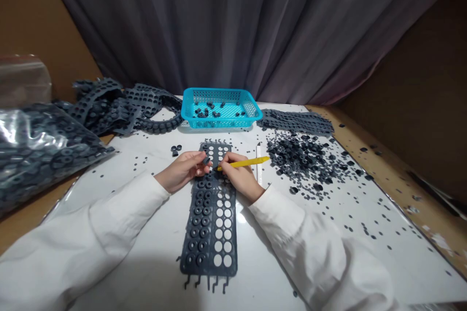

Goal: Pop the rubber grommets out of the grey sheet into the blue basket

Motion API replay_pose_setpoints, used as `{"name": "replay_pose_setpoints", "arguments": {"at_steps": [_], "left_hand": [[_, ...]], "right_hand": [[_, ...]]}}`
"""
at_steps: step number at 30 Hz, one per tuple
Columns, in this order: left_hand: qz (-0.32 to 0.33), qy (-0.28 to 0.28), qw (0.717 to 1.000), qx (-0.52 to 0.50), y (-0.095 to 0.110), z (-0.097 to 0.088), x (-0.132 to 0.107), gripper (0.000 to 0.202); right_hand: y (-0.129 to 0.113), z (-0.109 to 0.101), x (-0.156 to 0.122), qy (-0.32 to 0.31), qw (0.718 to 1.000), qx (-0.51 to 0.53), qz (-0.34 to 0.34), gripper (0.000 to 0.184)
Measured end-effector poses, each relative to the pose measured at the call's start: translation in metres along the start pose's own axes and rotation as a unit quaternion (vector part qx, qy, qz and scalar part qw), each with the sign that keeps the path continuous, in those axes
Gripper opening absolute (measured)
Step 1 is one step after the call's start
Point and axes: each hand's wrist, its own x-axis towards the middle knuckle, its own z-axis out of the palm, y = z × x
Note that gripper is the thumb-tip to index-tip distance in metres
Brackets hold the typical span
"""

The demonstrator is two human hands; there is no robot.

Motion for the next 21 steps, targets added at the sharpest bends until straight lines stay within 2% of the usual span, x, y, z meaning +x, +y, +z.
{"name": "replay_pose_setpoints", "arguments": {"at_steps": [5,8,10,17,19,21], "left_hand": [[0.003,0.002,1.0,0.018,0.001,0.001,-0.001,0.045],[0.008,0.002,1.0,0.03,0.003,0.0,-0.001,0.029],[0.02,0.012,0.999,0.036,0.004,-0.002,0.001,0.017],[0.075,0.062,0.99,0.102,0.009,-0.007,0.006,0.005],[0.091,0.057,0.979,0.175,0.01,-0.006,0.004,0.004],[0.136,0.031,0.935,0.326,0.012,-0.006,0.002,0.009]], "right_hand": [[0.001,0.0,0.0,-0.003,1.0,0.001,0.0,0.015],[-0.001,0.0,0.0,0.001,1.0,0.005,-0.002,0.015],[-0.002,0.0,-0.001,0.004,1.0,0.012,-0.004,0.013],[-0.002,-0.001,-0.005,0.008,0.999,0.043,0.01,0.015],[-0.003,-0.001,-0.006,0.002,0.999,0.043,0.014,0.018],[-0.004,-0.001,-0.006,-0.001,0.999,0.041,0.018,0.018]]}}
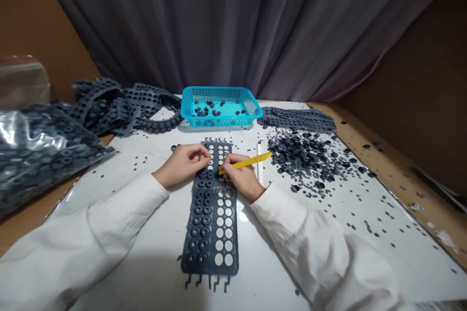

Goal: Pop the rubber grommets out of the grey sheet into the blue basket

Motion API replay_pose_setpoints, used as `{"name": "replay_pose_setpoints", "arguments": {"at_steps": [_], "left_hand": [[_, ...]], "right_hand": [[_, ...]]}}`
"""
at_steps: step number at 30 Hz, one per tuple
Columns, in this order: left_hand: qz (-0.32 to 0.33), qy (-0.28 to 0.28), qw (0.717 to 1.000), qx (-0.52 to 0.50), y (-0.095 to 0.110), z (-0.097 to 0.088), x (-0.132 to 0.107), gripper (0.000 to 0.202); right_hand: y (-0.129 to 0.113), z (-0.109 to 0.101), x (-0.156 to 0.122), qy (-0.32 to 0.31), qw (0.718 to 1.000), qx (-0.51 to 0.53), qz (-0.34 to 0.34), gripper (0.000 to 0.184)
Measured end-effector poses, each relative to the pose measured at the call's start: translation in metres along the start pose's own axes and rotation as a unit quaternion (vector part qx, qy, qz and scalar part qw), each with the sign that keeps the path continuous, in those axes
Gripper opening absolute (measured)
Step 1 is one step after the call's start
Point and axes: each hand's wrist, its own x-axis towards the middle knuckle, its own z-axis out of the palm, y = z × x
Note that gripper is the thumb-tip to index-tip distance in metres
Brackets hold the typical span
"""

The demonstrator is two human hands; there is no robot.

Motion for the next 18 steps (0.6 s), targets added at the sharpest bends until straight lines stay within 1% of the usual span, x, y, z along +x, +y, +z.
{"name": "replay_pose_setpoints", "arguments": {"at_steps": [1,2,3,5,7,11,16,18], "left_hand": [[0.043,-0.023,0.995,0.086,0.001,-0.001,0.0,0.011],[0.085,-0.049,0.982,0.162,0.001,-0.002,-0.001,0.013],[0.12,-0.074,0.966,0.217,0.001,-0.004,-0.001,0.014],[0.154,-0.114,0.946,0.26,0.001,-0.008,0.0,0.015],[0.164,-0.139,0.935,0.281,0.001,-0.011,0.0,0.017],[0.161,-0.175,0.918,0.316,0.004,-0.013,0.0,0.023],[0.153,-0.185,0.903,0.355,0.01,-0.011,-0.001,0.024],[0.15,-0.189,0.893,0.38,0.013,-0.01,-0.001,0.024]], "right_hand": [[-0.001,0.0,0.0,-0.001,1.0,-0.001,0.002,0.017],[-0.001,0.0,0.0,-0.001,1.0,-0.003,0.004,0.017],[-0.002,0.0,0.0,-0.003,1.0,-0.004,0.005,0.017],[-0.002,0.001,-0.001,-0.004,1.0,-0.007,0.006,0.017],[-0.002,0.001,-0.001,-0.006,1.0,-0.008,0.004,0.016],[-0.002,0.0,-0.001,-0.016,1.0,-0.019,-0.006,0.017],[-0.008,0.002,0.0,-0.028,0.998,-0.055,-0.033,0.02],[-0.009,0.002,0.0,-0.033,0.996,-0.069,-0.043,0.021]]}}
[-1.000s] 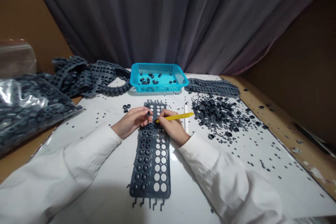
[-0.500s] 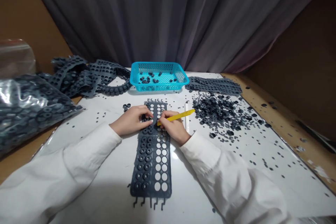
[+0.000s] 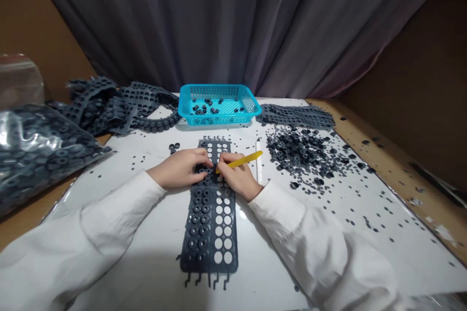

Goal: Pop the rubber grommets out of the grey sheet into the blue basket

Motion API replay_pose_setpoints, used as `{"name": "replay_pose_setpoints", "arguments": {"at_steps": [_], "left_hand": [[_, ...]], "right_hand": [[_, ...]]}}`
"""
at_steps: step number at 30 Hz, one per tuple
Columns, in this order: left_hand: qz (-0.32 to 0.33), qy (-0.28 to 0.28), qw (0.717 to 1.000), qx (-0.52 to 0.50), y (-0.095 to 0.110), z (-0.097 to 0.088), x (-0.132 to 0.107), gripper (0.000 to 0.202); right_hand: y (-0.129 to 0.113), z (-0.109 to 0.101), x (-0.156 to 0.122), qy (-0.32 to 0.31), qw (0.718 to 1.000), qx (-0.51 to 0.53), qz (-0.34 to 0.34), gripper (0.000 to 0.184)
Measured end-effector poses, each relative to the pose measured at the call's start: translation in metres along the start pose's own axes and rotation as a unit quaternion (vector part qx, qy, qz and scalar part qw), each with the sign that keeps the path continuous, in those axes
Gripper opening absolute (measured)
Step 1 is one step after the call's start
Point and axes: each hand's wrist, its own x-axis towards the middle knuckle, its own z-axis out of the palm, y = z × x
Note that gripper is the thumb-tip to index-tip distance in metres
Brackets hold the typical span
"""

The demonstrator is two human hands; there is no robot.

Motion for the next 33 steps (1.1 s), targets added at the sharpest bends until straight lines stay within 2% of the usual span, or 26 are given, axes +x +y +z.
{"name": "replay_pose_setpoints", "arguments": {"at_steps": [6,13,15,18,21,28,31,33], "left_hand": [[0.014,-0.041,0.99,0.136,0.009,-0.001,0.001,0.02],[0.035,-0.06,0.947,0.315,0.019,0.01,-0.001,0.018],[0.037,-0.053,0.948,0.312,0.017,0.01,-0.003,0.017],[0.026,-0.032,0.965,0.26,0.013,0.007,-0.004,0.017],[0.019,-0.034,0.973,0.225,0.013,0.003,-0.002,0.015],[0.041,-0.05,0.946,0.317,0.022,0.006,0.001,0.014],[0.051,-0.05,0.937,0.342,0.019,0.012,0.0,0.016],[0.044,-0.035,0.941,0.334,0.014,0.017,-0.002,0.018]], "right_hand": [[0.003,0.001,0.001,0.002,1.0,-0.008,0.011,0.02],[0.002,0.0,0.0,0.009,1.0,-0.006,0.021,0.021],[0.003,0.0,0.0,0.009,1.0,-0.006,0.023,0.021],[0.006,0.0,0.001,0.01,1.0,-0.006,0.028,0.02],[0.007,0.001,0.002,0.014,0.999,-0.005,0.033,0.02],[0.004,0.0,0.002,0.02,0.999,-0.01,0.028,0.021],[0.003,0.0,0.002,0.019,0.999,-0.014,0.024,0.021],[0.003,0.0,0.002,0.017,1.0,-0.016,0.019,0.021]]}}
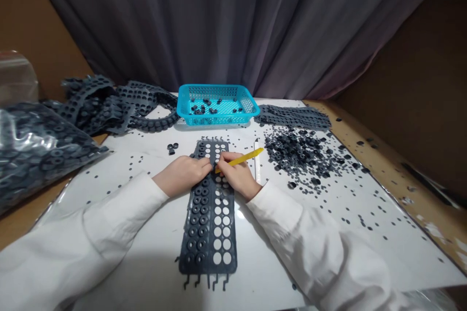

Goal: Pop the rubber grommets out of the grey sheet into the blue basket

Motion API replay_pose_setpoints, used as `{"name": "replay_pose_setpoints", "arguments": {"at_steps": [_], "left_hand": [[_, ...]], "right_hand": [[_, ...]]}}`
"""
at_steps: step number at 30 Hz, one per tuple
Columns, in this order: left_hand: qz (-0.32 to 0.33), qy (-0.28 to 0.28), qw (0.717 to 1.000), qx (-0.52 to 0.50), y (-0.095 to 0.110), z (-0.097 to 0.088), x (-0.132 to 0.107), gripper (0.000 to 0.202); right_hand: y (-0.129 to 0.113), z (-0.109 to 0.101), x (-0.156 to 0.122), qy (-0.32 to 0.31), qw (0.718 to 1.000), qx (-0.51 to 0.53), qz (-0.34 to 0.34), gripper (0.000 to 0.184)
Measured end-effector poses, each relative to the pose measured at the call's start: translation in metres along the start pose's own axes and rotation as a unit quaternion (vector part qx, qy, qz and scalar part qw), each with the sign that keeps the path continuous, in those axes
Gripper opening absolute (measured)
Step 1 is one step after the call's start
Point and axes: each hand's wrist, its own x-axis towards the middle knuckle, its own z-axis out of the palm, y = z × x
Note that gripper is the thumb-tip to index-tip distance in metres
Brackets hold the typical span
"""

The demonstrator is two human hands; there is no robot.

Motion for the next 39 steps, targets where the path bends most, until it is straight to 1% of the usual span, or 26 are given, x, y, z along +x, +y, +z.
{"name": "replay_pose_setpoints", "arguments": {"at_steps": [2,4,6,8,11,13,15,17,19,22,24,25,27,28,30,31,32,33,34,36,38,39], "left_hand": [[-0.028,0.026,0.998,-0.043,-0.002,0.008,-0.002,0.019],[-0.062,0.06,0.988,-0.124,-0.003,0.015,-0.005,0.02],[-0.098,0.101,0.964,-0.227,-0.003,0.019,-0.007,0.02],[-0.136,0.139,0.927,-0.321,-0.003,0.02,-0.007,0.019],[-0.216,0.171,0.862,-0.424,-0.003,0.018,-0.007,0.019],[-0.278,0.184,0.805,-0.491,-0.005,0.018,-0.006,0.023],[-0.306,0.199,0.741,-0.564,-0.007,0.019,-0.005,0.026],[-0.291,0.211,0.689,-0.63,-0.009,0.02,-0.005,0.028],[-0.272,0.202,0.646,-0.684,-0.011,0.019,-0.005,0.029],[-0.266,0.154,0.571,-0.761,-0.011,0.016,-0.004,0.022],[-0.265,0.119,0.519,-0.804,-0.011,0.014,-0.004,0.018],[-0.264,0.104,0.5,-0.818,-0.011,0.012,-0.004,0.017],[-0.264,0.081,0.481,-0.832,-0.012,0.011,-0.003,0.018],[-0.266,0.072,0.478,-0.834,-0.012,0.01,-0.003,0.019],[-0.268,0.055,0.483,-0.832,-0.014,0.007,-0.003,0.017],[-0.266,0.047,0.492,-0.828,-0.016,0.005,-0.004,0.014],[-0.261,0.036,0.508,-0.82,-0.017,0.002,-0.006,0.012],[-0.251,0.018,0.535,-0.807,-0.018,-0.003,-0.008,0.012],[-0.233,-0.008,0.57,-0.788,-0.017,-0.009,-0.01,0.013],[-0.172,-0.079,0.656,-0.73,-0.009,-0.024,-0.017,0.015],[-0.1,-0.146,0.746,-0.642,0.01,-0.038,-0.025,0.016],[-0.084,-0.161,0.795,-0.579,0.023,-0.043,-0.03,0.013]], "right_hand": [[0.0,0.0,0.0,-0.001,1.0,-0.002,-0.003,0.021],[-0.001,0.0,-0.001,-0.002,1.0,-0.004,-0.005,0.021],[-0.002,-0.001,-0.001,-0.003,1.0,-0.003,-0.004,0.021],[-0.003,-0.001,-0.001,-0.005,1.0,-0.001,-0.002,0.022],[-0.002,-0.001,-0.002,-0.008,1.0,0.008,0.001,0.022],[-0.001,-0.001,-0.002,-0.01,1.0,0.016,0.003,0.021],[0.001,-0.002,-0.002,-0.013,1.0,0.026,0.004,0.02],[0.003,-0.002,-0.002,-0.02,0.999,0.035,0.002,0.019],[0.004,-0.004,-0.004,-0.022,0.998,0.05,-0.002,0.016],[0.002,-0.004,-0.009,0.0,0.997,0.08,-0.003,0.012],[0.0,-0.004,-0.014,0.019,0.996,0.086,0.01,0.012],[-0.002,-0.003,-0.017,0.022,0.996,0.087,0.022,0.012],[-0.005,-0.001,-0.022,0.019,0.994,0.094,0.05,0.012],[-0.006,0.0,-0.023,0.014,0.993,0.097,0.06,0.012],[-0.008,0.0,-0.025,-0.001,0.993,0.094,0.066,0.012],[-0.008,0.0,-0.025,-0.007,0.994,0.085,0.062,0.012],[-0.008,0.0,-0.025,-0.012,0.996,0.072,0.056,0.013],[-0.008,0.0,-0.025,-0.015,0.997,0.059,0.049,0.013],[-0.008,-0.001,-0.025,-0.015,0.998,0.048,0.042,0.013],[-0.009,-0.002,-0.025,-0.016,0.999,0.034,0.031,0.014],[-0.008,-0.002,-0.025,-0.015,0.999,0.03,0.025,0.014],[-0.008,-0.002,-0.025,-0.015,0.999,0.03,0.023,0.014]]}}
